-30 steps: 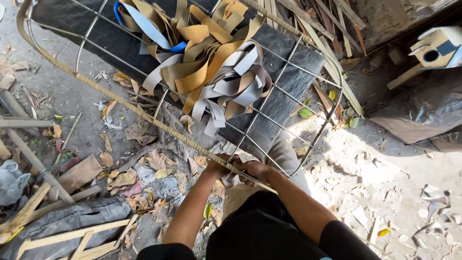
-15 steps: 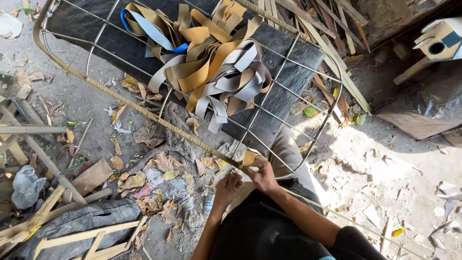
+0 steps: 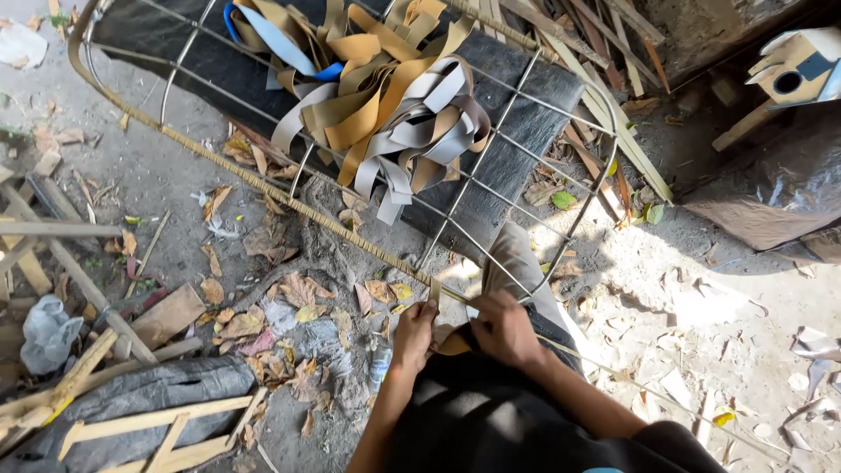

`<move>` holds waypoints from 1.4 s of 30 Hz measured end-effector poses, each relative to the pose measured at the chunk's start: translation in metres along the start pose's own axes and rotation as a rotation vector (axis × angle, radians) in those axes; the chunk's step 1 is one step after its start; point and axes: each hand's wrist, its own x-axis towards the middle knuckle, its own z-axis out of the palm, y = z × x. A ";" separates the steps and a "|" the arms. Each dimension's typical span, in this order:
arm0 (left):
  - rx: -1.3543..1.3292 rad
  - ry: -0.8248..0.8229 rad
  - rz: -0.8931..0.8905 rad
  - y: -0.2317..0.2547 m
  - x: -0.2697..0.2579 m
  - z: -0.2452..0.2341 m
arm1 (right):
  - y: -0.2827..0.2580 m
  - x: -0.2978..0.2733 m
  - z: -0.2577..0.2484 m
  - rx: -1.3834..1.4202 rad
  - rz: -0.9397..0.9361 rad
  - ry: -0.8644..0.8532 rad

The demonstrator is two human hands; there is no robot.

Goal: Wrapping a thin cord or strip around a metal furniture frame to create a seat or backrest

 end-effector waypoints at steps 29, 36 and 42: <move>0.813 -0.023 0.357 -0.048 0.134 0.082 | 0.052 0.098 0.018 0.740 0.774 -0.899; 0.613 0.374 0.790 -0.046 0.054 0.021 | 0.045 0.080 0.022 0.858 0.714 -0.560; 0.697 -0.090 0.450 0.054 0.012 0.034 | 0.054 0.063 0.022 0.128 0.424 -0.717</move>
